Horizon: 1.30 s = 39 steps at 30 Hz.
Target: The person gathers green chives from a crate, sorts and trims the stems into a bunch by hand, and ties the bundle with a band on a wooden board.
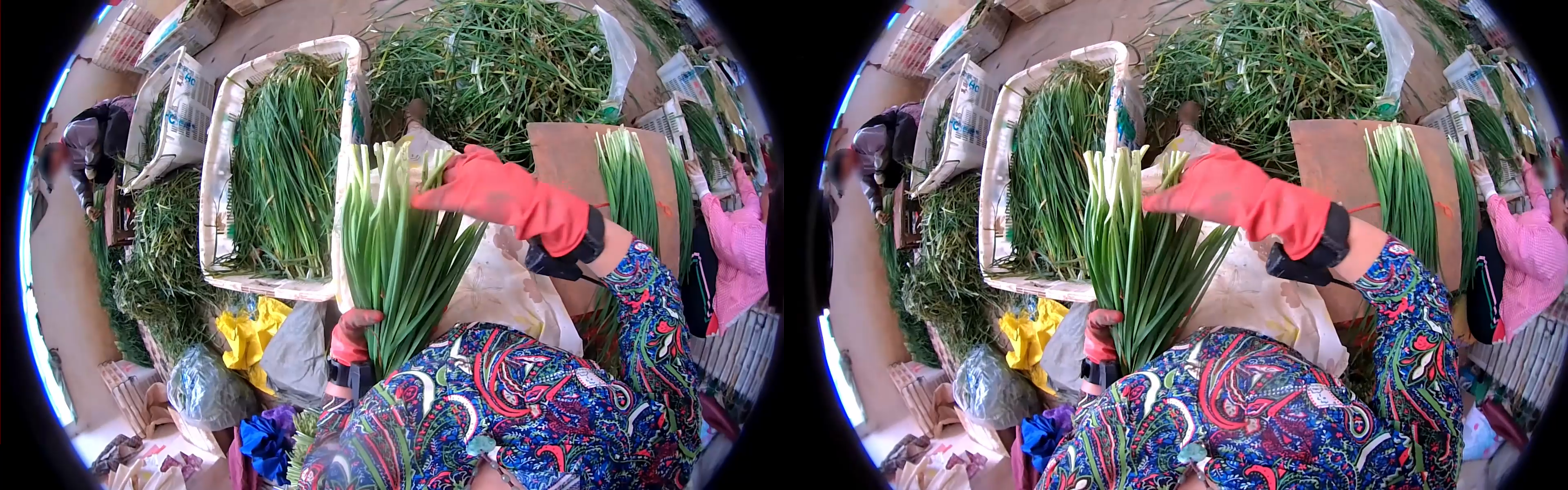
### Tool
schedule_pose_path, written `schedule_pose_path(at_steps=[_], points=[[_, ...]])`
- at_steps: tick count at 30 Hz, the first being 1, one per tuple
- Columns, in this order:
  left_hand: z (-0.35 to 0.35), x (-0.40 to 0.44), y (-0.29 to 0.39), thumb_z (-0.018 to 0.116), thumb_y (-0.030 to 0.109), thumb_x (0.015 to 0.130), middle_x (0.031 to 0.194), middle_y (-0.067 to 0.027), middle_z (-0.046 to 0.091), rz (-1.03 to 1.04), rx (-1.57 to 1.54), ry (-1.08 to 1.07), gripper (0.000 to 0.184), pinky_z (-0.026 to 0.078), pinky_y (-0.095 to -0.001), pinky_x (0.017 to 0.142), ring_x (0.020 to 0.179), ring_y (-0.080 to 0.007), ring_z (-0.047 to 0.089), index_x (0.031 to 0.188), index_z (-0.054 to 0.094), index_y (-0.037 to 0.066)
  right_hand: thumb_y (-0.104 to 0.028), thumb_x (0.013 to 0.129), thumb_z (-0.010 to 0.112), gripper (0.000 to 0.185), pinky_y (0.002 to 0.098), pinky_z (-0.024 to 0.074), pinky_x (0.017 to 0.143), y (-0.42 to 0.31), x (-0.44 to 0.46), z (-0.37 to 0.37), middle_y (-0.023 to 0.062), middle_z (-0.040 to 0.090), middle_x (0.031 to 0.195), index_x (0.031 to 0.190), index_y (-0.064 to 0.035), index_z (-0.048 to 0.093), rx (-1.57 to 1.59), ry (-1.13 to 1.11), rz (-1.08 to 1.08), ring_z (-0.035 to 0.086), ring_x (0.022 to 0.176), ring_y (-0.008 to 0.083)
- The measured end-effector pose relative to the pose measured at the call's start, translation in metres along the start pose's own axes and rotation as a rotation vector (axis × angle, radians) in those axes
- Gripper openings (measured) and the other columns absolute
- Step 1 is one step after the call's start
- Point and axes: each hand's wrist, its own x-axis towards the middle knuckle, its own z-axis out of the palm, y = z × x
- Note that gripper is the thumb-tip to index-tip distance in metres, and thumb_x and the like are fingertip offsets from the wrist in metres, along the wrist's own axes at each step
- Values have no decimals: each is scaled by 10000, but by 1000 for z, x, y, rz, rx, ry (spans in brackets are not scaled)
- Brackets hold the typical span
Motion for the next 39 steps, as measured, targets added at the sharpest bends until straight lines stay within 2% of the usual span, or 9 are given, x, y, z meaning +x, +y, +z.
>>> schedule_pose_path(at_steps=[2, 7, 22, 26, 29, 33, 35, 36, 39], points=[[7, 0, 0, 581, 46, 627, 1088, -221, 546, -11, 20, 15, 579, 453, -477, 858, 956, -370, 557, 1182, 436, -32, -364, 794, 512, 331, 278, 306, 887, -6, 6, 3, 16, 583, 1008, 1063, -190, 594, -188, -103, 148, 516, 929, 167], [-11, 1, -3, 581, 65, 627, 1088, -205, 551, 49, -29, 40, 572, 453, -483, 855, 947, -367, 560, 1174, 444, -29, -279, 783, 522, 221, 355, 284, 952, 18, 3, 17, 74, 594, 849, 942, -188, 647, -119, 97, -173, 514, 943, 207], [-16, 1, -6, 580, 65, 624, 1075, -208, 556, 30, -106, -35, 584, 461, -471, 847, 942, -356, 565, 1184, 440, -24, -223, 808, 459, 206, 384, 273, 974, 28, -4, -15, 1, 603, 736, 681, -168, 612, -16, 194, -256, 563, 772, 181], [17, -4, -8, 659, 43, 651, 1020, -106, 602, 19, 469, 12, 482, 439, -311, 832, 931, -197, 569, 1114, 535, -9, -90, 785, 482, 94, 348, 275, 993, 46, 5, -4, 27, 551, 651, 732, -94, 560, -360, 557, -572, 530, 544, 175], [26, 1, -11, 662, 32, 641, 1025, -97, 602, -69, 674, 19, 489, 431, -321, 849, 947, -199, 561, 1111, 534, -9, -121, 746, 515, 43, 401, 332, 959, 55, 3, -11, 38, 551, 684, 736, -113, 556, 429, 334, -436, 553, 649, 185], [11, 0, -10, 662, 36, 634, 1037, -107, 596, -62, 707, 6, 519, 436, -326, 846, 935, -209, 569, 1129, 516, -15, -202, 742, 511, 119, 428, 313, 977, 78, -3, -85, 26, 581, 691, 691, -125, 586, -648, 584, -575, 574, 830, 201], [-3, -2, -9, 662, 38, 631, 1043, -113, 593, -48, 681, 3, 533, 439, -329, 845, 929, -214, 572, 1138, 507, -17, -245, 775, 498, 193, 374, 342, 943, 144, -3, -121, 23, 611, 700, 690, -105, 601, -424, 797, -194, 576, 804, 222], [-8, -3, -9, 662, 38, 629, 1046, -115, 592, -46, 645, -2, 541, 441, -330, 845, 926, -217, 574, 1143, 502, -19, -271, 818, 475, 246, 351, 311, 969, 140, -21, -144, 77, 626, 936, 909, -98, 625, -632, 663, 303, 552, 954, 243], [-2, -2, -7, 658, 39, 623, 1058, -133, 586, -93, 308, -61, 557, 446, -344, 849, 921, -240, 581, 1150, 492, -28, -352, 859, 436, 418, 311, 275, 997, 131, -13, -131, 107, 450, 1188, 1157, -59, 432, 66, 797, 85, 427, 1122, 230]])
